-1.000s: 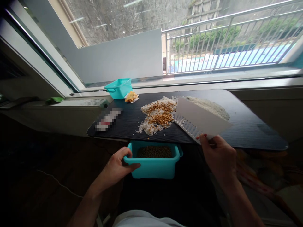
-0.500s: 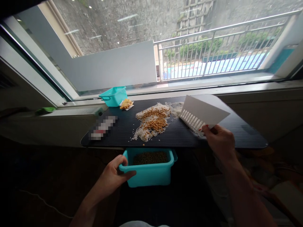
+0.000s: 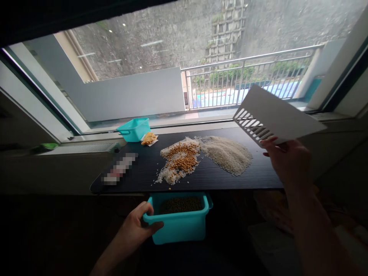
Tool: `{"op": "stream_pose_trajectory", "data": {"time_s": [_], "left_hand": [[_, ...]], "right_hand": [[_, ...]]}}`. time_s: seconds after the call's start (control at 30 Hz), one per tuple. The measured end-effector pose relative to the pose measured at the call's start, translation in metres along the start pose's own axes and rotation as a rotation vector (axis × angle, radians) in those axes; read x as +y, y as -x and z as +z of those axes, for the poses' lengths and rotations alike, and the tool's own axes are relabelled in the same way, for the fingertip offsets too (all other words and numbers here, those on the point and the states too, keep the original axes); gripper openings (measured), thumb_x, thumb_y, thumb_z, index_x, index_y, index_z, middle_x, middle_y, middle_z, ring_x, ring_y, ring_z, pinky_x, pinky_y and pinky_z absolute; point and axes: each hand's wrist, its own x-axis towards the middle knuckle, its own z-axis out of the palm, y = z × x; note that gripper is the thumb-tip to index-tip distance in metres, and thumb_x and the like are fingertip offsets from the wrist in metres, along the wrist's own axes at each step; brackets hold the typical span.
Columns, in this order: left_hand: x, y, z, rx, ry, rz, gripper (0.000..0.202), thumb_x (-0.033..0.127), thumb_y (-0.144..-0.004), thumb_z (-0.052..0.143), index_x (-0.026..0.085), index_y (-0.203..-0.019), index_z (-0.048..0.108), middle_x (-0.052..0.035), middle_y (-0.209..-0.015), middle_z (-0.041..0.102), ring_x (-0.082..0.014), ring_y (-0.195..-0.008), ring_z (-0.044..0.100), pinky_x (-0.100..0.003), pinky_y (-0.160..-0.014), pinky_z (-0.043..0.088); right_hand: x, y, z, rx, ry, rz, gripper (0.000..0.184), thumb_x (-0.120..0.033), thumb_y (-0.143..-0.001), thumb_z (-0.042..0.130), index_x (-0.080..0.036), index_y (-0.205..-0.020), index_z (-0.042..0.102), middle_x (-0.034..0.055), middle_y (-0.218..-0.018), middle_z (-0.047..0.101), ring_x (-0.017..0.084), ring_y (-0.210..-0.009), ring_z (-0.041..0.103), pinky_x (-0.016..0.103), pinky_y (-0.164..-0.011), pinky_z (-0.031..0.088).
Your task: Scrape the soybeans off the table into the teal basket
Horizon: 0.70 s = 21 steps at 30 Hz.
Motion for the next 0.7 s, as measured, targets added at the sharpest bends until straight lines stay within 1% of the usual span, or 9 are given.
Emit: {"op": "stream_pose_trajectory", "data": {"time_s": [0.13,0.2,0.27,0.3,0.4,0.5,0.53,0.63,0.7], "left_hand": [[0.002,-0.002,0.001,0.013,-0.016,0.007,0.033,0.040,-0.080,0.079,0.024,-0.075,0.050,0.0049,-0.080,0.050,-0.0161,-0.072,0.052,-0.027,-0.066,0.039],[0.003,-0.001,0.000,0.015,-0.023,0.003,0.032,0.039,-0.080,0.079,0.024,-0.075,0.051,0.0049,-0.080,0.050,-0.0162,-0.072,0.052,-0.027,-0.066,0.038],[0.004,0.000,0.000,0.011,-0.028,0.002,0.032,0.040,-0.080,0.079,0.024,-0.075,0.051,0.0048,-0.081,0.050,-0.0162,-0.072,0.051,-0.027,-0.065,0.038],[0.005,0.001,-0.001,0.013,-0.032,0.001,0.033,0.041,-0.080,0.079,0.024,-0.076,0.051,0.0047,-0.081,0.050,-0.0163,-0.072,0.051,-0.027,-0.065,0.037],[0.009,0.004,-0.001,0.043,-0.044,-0.012,0.034,0.042,-0.080,0.079,0.024,-0.076,0.051,0.0048,-0.081,0.049,-0.0165,-0.071,0.050,-0.028,-0.066,0.036],[0.013,0.007,-0.001,0.056,-0.046,-0.013,0.035,0.043,-0.079,0.079,0.024,-0.076,0.049,0.0049,-0.082,0.047,-0.0168,-0.072,0.049,-0.029,-0.067,0.036],[0.014,0.008,-0.002,0.050,-0.042,-0.015,0.035,0.043,-0.079,0.079,0.024,-0.076,0.049,0.0048,-0.082,0.047,-0.0170,-0.073,0.049,-0.030,-0.068,0.036],[0.017,0.011,-0.003,0.033,-0.029,-0.023,0.033,0.041,-0.080,0.078,0.024,-0.078,0.050,0.0046,-0.083,0.047,-0.0174,-0.075,0.050,-0.030,-0.069,0.036],[0.019,0.012,-0.005,0.025,-0.028,-0.034,0.031,0.040,-0.080,0.078,0.024,-0.079,0.052,0.0045,-0.085,0.048,-0.0176,-0.076,0.051,-0.030,-0.069,0.036]], "right_hand": [[-0.004,0.010,-0.001,-0.110,-0.084,0.094,0.008,-0.019,-0.074,0.084,-0.019,-0.072,0.076,0.0032,-0.074,0.076,0.022,-0.070,0.076,0.031,-0.062,0.064],[-0.009,0.018,0.001,-0.076,-0.092,0.085,0.008,-0.025,-0.077,0.083,-0.020,-0.075,0.077,0.0047,-0.078,0.078,0.022,-0.069,0.076,0.032,-0.063,0.065],[-0.014,0.032,0.002,-0.028,-0.124,0.066,0.015,-0.035,-0.079,0.082,-0.020,-0.080,0.079,0.0059,-0.087,0.081,0.021,-0.073,0.077,0.033,-0.068,0.067],[-0.017,0.042,0.002,-0.006,-0.159,0.063,0.019,-0.039,-0.076,0.083,-0.021,-0.079,0.079,0.0065,-0.090,0.083,0.022,-0.073,0.078,0.033,-0.068,0.068],[-0.018,0.077,0.001,-0.165,-0.151,0.095,0.032,-0.051,-0.066,0.088,-0.022,-0.077,0.082,0.0056,-0.080,0.082,0.024,-0.066,0.080,0.033,-0.061,0.068],[-0.008,0.107,0.001,-0.271,-0.144,0.110,0.038,-0.061,-0.073,0.085,-0.024,-0.084,0.085,0.0053,-0.085,0.085,0.027,-0.075,0.084,0.036,-0.070,0.071],[-0.003,0.113,0.002,-0.260,-0.144,0.125,0.040,-0.062,-0.072,0.085,-0.025,-0.086,0.086,0.0053,-0.086,0.086,0.028,-0.075,0.084,0.036,-0.070,0.070],[0.011,0.119,0.008,-0.239,-0.111,0.122,0.041,-0.063,-0.071,0.086,-0.025,-0.087,0.087,0.0067,-0.084,0.086,0.032,-0.083,0.085,0.037,-0.072,0.070],[0.017,0.120,0.014,-0.287,-0.094,0.094,0.039,-0.063,-0.073,0.085,-0.025,-0.085,0.087,0.0078,-0.085,0.087,0.034,-0.090,0.084,0.039,-0.076,0.069]]}}
